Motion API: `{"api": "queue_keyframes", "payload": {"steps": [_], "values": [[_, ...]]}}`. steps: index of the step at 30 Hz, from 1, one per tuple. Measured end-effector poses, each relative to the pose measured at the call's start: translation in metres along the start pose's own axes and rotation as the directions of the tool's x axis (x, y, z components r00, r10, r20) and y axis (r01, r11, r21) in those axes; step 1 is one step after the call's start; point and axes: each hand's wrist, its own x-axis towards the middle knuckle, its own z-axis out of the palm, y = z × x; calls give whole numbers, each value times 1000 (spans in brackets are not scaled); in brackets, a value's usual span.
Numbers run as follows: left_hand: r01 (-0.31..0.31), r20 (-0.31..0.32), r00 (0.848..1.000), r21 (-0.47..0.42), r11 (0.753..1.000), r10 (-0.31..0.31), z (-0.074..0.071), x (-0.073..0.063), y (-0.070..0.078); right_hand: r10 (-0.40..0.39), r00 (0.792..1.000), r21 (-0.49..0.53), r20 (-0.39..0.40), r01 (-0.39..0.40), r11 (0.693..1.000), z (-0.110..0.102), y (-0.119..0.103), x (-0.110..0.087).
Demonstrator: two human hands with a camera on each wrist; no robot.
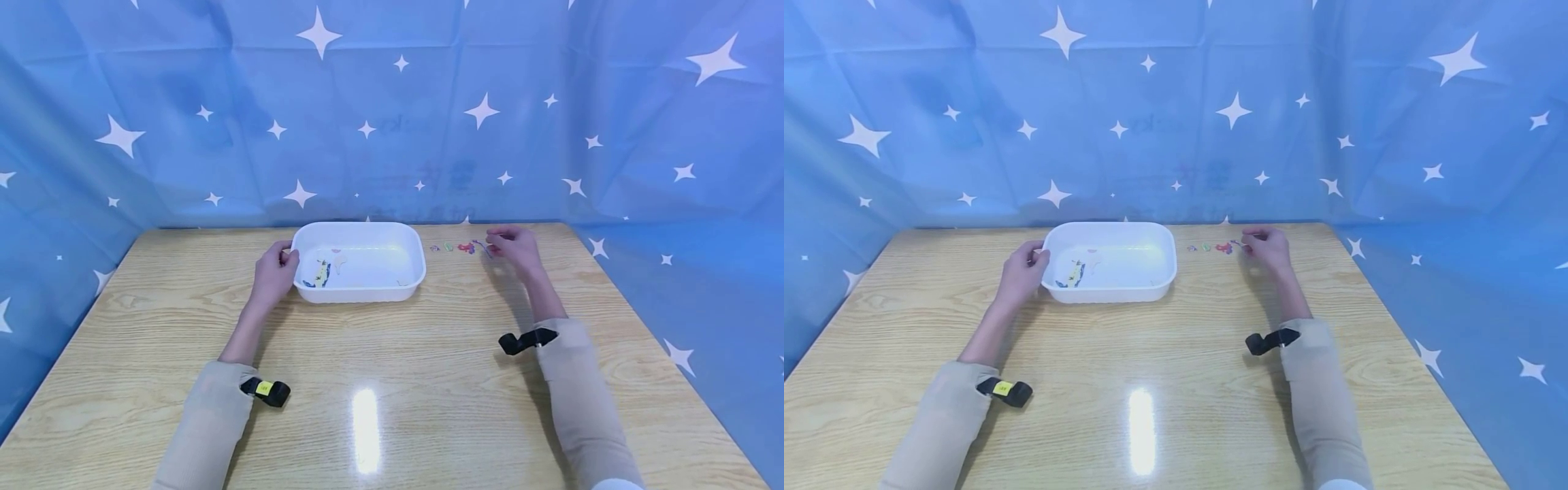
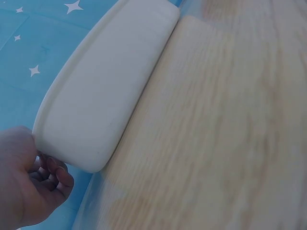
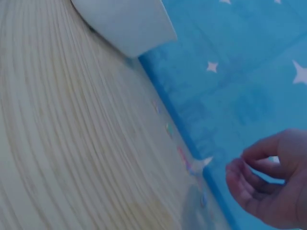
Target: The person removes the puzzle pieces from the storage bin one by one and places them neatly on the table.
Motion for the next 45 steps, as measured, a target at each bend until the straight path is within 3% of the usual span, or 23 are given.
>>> {"api": "queue_keyframes", "payload": {"steps": [16,25,30,37,45], "values": [[12,0,1000,-6,1000,-12,0,-1,-3,-131,985,49,115,127,991,47,-35,-17],[-1,-3,1000,-4,1000,1,0,-1,-2,-195,949,30,249,193,981,77,-56,-28],[-2,-1,1000,-3,1000,2,0,-1,-2,-235,906,39,352,236,971,90,-71,-38],[2,3,1000,-7,1000,-2,0,-3,0,-270,821,43,503,288,957,111,-73,-38],[8,-7,1000,-9,1000,-8,2,0,-2,-170,741,-50,650,265,963,140,-80,-40]]}}
